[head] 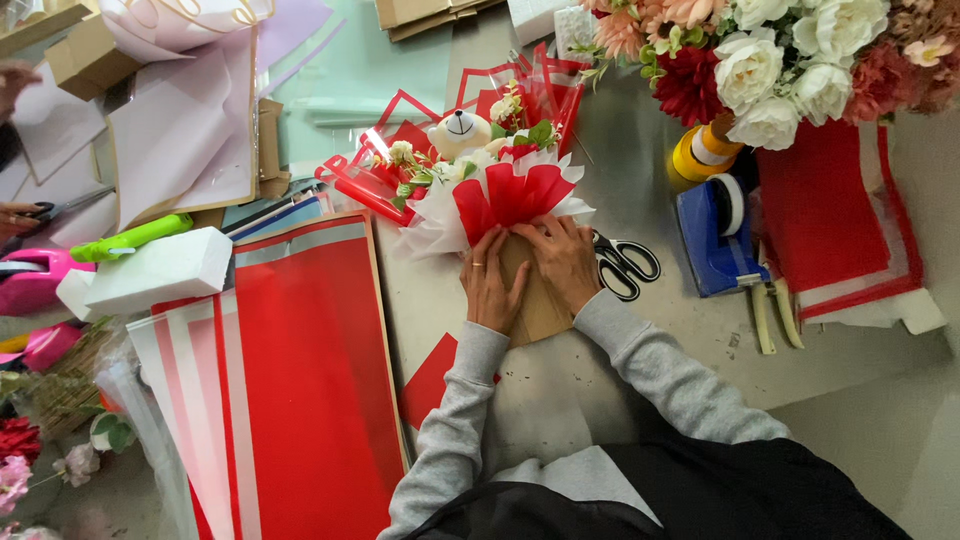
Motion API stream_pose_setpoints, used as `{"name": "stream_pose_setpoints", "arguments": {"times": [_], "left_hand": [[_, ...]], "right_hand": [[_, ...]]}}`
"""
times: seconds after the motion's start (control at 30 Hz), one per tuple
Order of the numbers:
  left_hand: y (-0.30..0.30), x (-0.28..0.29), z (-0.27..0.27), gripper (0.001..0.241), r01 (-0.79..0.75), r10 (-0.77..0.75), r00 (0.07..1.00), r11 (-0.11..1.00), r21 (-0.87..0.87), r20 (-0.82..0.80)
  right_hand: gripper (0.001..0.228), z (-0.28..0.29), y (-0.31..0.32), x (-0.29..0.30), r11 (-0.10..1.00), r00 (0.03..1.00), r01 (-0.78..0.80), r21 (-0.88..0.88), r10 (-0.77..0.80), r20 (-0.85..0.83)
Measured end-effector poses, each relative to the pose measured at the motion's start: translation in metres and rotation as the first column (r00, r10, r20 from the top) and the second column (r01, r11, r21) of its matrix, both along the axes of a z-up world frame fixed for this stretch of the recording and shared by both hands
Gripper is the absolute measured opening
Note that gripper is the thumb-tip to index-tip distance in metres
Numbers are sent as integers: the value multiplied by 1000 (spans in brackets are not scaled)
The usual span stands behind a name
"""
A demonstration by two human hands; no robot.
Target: The person folds small red paper squares into cones and secures them with tape. They then attach the cones to a bouquet wrapped in white tissue and brown paper, arranging them around the base.
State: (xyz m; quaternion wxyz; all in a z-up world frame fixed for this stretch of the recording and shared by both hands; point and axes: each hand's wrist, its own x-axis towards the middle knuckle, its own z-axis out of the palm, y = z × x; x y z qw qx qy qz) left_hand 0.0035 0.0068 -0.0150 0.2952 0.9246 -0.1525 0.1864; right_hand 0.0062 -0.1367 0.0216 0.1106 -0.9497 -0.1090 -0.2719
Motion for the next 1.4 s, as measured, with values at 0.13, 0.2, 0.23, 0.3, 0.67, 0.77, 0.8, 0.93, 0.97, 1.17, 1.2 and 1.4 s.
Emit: {"name": "stream_pose_setpoints", "arguments": {"times": [0.13, 0.2, 0.23, 0.3, 0.67, 0.77, 0.8, 0.93, 0.97, 1.17, 1.2, 1.4], "left_hand": [[-2, 0, 1, 50, 7, -8, 999, 999, -41, -45], [-3, 1, -4, 46, -24, 23, 1000, 998, 55, 17], [-3, 1, -4, 46, -22, 21, 1000, 998, 55, 17], [-3, -1, -4, 45, -50, 38, 996, 984, 168, 78], [0, 1, -5, 52, -30, 26, 999, 994, 102, 41], [9, -4, 22, 50, 60, -58, 998, 990, -126, 21], [14, -12, 33, 46, 102, -97, 995, 959, -264, 30], [62, -48, 45, 35, -34, 50, 998, 940, -340, 38], [76, -62, 42, 30, -143, 156, 987, 951, -276, 27], [129, -136, 14, 51, -418, 458, 883, 866, 273, -101], [130, -146, 8, 69, -404, 503, 837, 833, 378, -214], [136, -137, -17, 53, -425, 568, 781, 787, 447, -257]], "right_hand": [[24, -7, -1, 2, 999, 1000, 8, -34, -9, -13], [27, -7, -2, 1, 995, 1000, 14, -100, -13, 14], [27, -4, -3, 0, 995, 1000, 17, -100, -15, 15], [28, 0, -6, -1, 999, 999, -15, -51, 13, -31], [19, -27, -25, -21, 974, 972, 164, 155, -133, -195], [18, -11, -34, -46, 952, 973, 139, 272, -82, -214], [18, -4, -36, -58, 925, 977, 115, 362, -39, -210], [19, 16, -49, -93, 917, 971, 54, 396, 44, -233], [15, 19, -52, -105, 907, 961, 72, 415, 49, -273], [18, 36, -59, -151, 880, 851, 232, 415, 23, -525], [19, 33, -62, -157, 860, 828, 280, 427, 8, -561], [15, 60, -52, -143, 883, 910, 138, 448, 66, -410]]}}
